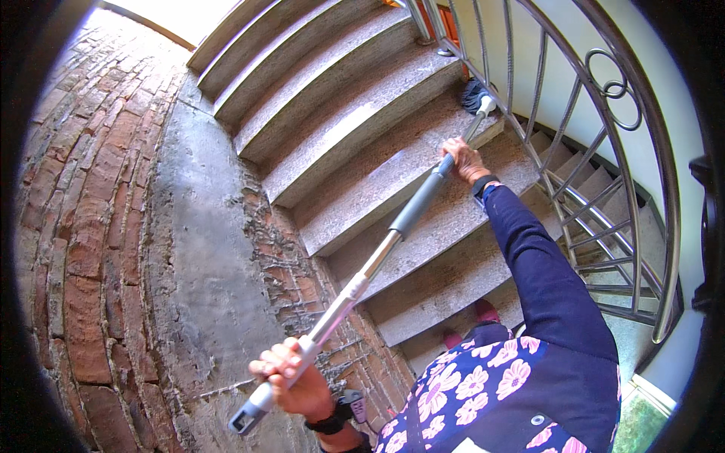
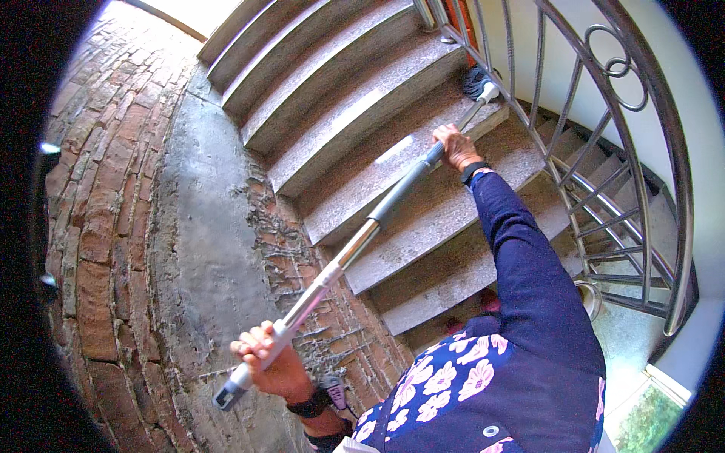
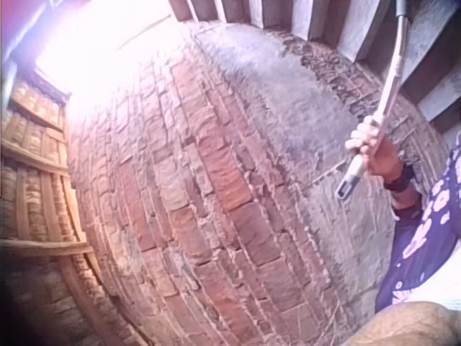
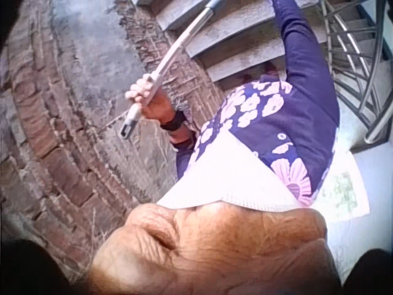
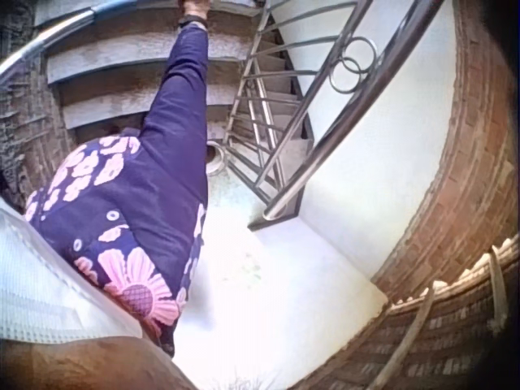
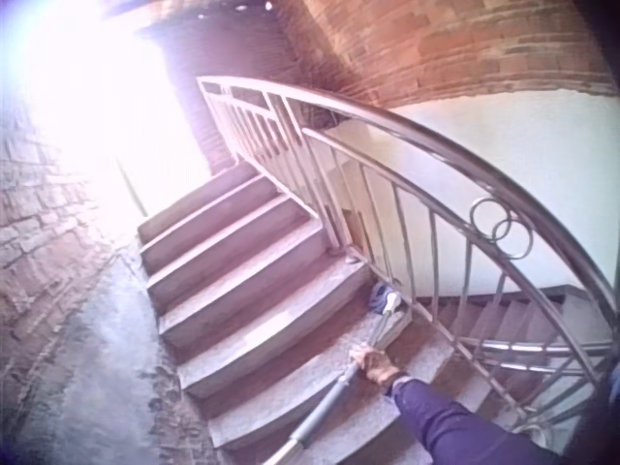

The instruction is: The person mops a spiral staircase using a mop and bucket. They repeatedly dip the mop into the bucket, wring it, and clean each step from top to bottom, then return to the bucket to repeat the process.

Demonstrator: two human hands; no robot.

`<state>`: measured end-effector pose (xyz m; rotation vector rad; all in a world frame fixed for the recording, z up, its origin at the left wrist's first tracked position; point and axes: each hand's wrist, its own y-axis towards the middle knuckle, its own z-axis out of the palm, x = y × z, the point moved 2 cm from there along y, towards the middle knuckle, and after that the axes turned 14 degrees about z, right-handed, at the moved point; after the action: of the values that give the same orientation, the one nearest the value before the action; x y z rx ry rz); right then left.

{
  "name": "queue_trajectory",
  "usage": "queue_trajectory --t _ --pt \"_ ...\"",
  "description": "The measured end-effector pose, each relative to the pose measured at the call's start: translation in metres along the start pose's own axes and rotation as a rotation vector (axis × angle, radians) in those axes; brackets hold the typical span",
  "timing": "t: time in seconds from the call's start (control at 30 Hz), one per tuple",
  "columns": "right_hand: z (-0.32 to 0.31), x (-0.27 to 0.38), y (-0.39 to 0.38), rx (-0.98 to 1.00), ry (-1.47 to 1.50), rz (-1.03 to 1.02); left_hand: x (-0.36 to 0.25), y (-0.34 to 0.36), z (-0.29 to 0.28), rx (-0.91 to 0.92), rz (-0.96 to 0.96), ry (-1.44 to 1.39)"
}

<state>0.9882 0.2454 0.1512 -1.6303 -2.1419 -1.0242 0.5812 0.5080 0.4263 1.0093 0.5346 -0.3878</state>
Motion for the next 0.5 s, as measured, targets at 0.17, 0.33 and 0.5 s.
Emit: queue_trajectory --t 0.17,0.33,0.5 --pt "0.006 0.019 -0.038 0.081 0.038 0.087 -0.015 -0.04 -0.035 -0.129 -0.096 0.094" --pt "0.026 0.082 -0.096 0.022 0.074 0.088 -0.063 -0.029 -0.096 -0.264 -0.089 0.009" --pt "0.024 0.094 -0.087 -0.099 0.191 0.123 -0.061 0.014 -0.093 -0.061 0.001 -0.02"
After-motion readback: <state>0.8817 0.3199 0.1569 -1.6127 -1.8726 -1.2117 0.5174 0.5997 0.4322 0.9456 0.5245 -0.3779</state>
